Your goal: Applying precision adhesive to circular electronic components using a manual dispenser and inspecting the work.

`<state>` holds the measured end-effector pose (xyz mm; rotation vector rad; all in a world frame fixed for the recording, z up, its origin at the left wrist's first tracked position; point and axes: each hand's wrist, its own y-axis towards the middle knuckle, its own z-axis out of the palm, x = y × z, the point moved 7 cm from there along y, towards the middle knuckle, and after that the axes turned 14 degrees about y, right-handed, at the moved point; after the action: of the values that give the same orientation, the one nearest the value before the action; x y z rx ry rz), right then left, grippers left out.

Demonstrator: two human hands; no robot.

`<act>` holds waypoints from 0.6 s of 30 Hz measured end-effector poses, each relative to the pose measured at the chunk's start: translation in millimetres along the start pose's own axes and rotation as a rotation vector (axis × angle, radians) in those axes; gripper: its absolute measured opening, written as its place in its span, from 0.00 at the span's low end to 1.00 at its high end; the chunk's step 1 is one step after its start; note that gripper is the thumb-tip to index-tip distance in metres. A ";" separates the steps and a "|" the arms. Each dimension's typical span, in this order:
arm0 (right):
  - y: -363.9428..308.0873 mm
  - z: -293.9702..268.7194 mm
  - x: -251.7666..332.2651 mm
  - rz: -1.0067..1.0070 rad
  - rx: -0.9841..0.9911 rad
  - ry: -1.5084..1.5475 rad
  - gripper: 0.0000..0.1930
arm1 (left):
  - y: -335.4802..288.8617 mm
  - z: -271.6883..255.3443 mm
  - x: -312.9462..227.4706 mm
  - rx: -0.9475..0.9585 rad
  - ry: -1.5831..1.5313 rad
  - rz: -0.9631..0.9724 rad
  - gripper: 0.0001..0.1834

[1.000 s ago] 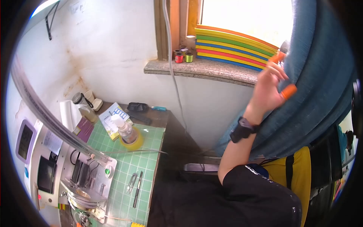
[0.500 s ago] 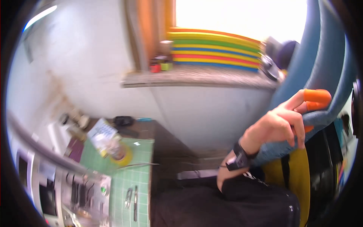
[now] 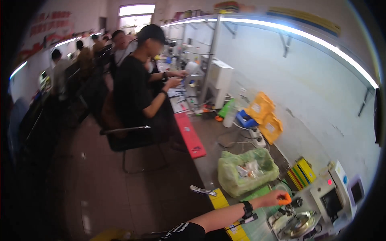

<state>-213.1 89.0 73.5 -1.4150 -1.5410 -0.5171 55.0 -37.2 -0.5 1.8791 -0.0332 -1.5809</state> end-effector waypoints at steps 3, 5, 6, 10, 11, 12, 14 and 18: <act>34.9 10.1 33.1 0.022 0.214 -0.028 0.13 | -12.8 -15.6 -6.3 -0.004 -0.013 0.030 0.07; 47.0 9.7 36.2 0.101 0.233 -0.004 0.12 | -12.8 -13.7 -16.9 0.003 -0.055 0.016 0.06; 52.1 5.1 31.5 0.100 0.178 0.009 0.12 | -9.7 -10.8 -17.7 0.020 -0.039 -0.012 0.05; 50.6 2.8 17.9 0.064 0.157 -0.037 0.12 | -8.2 -15.6 -19.1 0.003 -0.030 0.030 0.04; 47.6 4.7 15.3 0.060 0.150 -0.035 0.12 | -6.3 -10.7 -15.6 0.010 -0.027 0.032 0.04; 43.7 8.9 7.3 0.144 0.176 0.007 0.13 | -3.6 -7.4 -12.8 -0.015 -0.070 0.048 0.04; 39.4 11.8 6.5 0.220 0.200 0.052 0.15 | -2.6 -5.7 -13.4 -0.038 -0.106 0.062 0.04; 40.4 9.9 33.9 0.158 0.351 0.067 0.18 | -10.5 -17.8 -7.6 -0.061 -0.048 0.016 0.03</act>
<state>-175.1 124.8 86.1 -1.2207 -1.3742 -0.1847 64.6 -17.5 1.6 1.7903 -0.0204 -1.5986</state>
